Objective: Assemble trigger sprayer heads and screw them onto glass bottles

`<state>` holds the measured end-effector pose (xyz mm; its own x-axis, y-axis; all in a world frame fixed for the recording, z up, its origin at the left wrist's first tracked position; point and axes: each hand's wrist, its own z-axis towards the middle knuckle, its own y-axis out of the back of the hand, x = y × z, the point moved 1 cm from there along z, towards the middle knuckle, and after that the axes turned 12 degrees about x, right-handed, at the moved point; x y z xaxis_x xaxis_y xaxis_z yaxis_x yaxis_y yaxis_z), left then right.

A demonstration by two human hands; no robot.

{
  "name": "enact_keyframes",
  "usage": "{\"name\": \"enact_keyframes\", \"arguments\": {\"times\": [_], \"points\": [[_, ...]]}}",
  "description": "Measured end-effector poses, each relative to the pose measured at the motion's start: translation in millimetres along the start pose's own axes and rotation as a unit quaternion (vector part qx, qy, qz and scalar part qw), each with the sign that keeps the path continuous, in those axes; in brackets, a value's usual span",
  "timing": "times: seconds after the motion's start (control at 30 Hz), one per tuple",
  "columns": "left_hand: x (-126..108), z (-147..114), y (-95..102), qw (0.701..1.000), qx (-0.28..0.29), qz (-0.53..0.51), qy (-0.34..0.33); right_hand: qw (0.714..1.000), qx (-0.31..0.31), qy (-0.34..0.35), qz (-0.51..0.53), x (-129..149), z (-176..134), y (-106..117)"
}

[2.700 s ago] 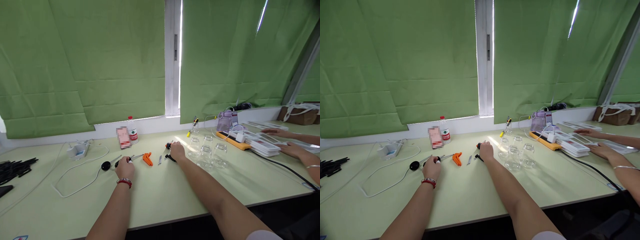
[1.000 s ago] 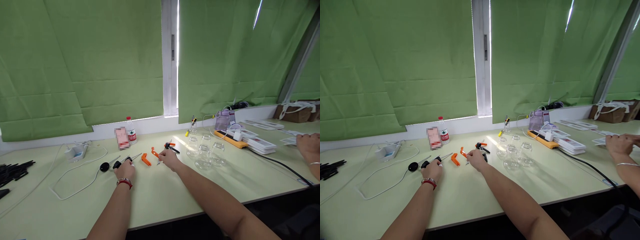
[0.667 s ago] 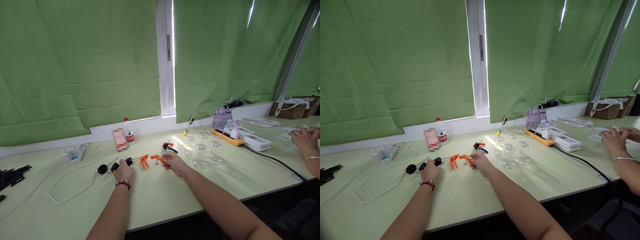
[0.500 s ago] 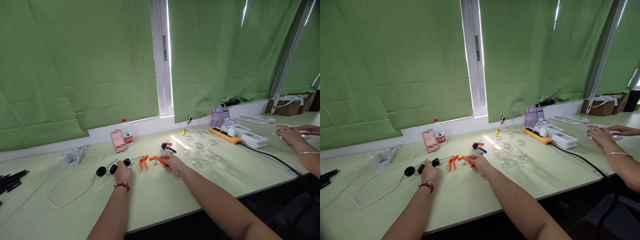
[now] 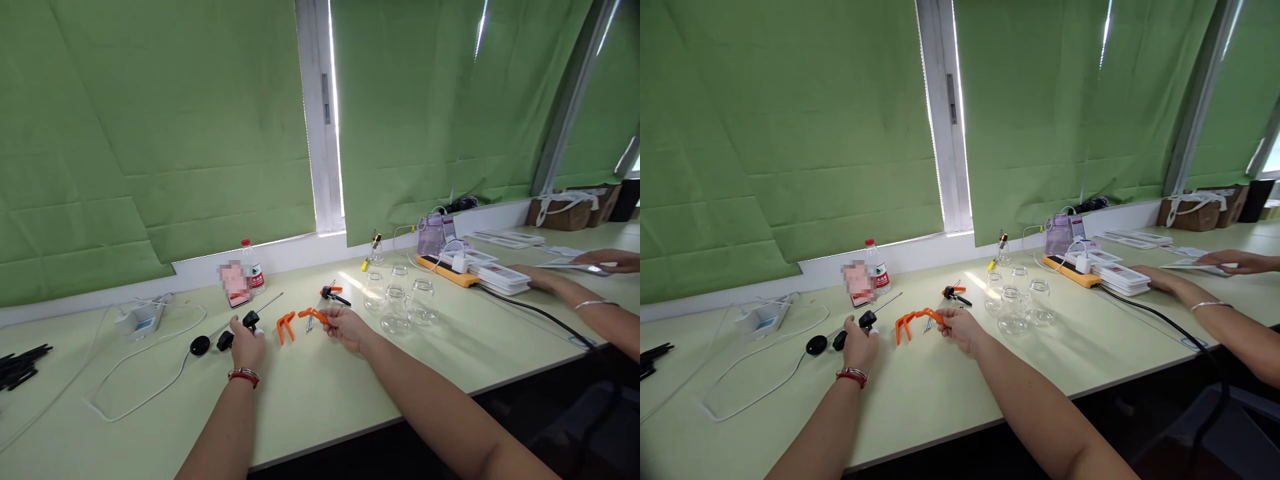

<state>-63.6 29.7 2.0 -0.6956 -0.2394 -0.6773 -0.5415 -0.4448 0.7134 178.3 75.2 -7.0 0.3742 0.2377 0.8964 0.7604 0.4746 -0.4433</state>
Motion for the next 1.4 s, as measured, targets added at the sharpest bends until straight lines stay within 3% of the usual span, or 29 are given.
{"name": "enact_keyframes", "arguments": {"times": [0.47, 0.8, 1.03, 1.4], "points": [[1.1, -3.6, -12.1, 0.986, 0.028, -0.138, -0.091, 0.995, -0.023, 0.052, 0.084, 8.4, 0.3, 4.2], [-6.6, -13.6, -18.6, 0.940, 0.142, -0.273, -0.146, 0.989, -0.004, 0.078, 0.123, 7.8, 3.1, 10.6], [-12.2, -20.1, -17.9, 0.929, 0.189, -0.273, -0.166, 0.993, 0.020, 0.056, 0.105, 3.7, 2.2, 7.1], [-20.0, -27.0, -19.1, 0.917, 0.213, -0.273, -0.198, 0.995, 0.066, 0.025, 0.074, -1.0, -0.8, 0.9]]}}
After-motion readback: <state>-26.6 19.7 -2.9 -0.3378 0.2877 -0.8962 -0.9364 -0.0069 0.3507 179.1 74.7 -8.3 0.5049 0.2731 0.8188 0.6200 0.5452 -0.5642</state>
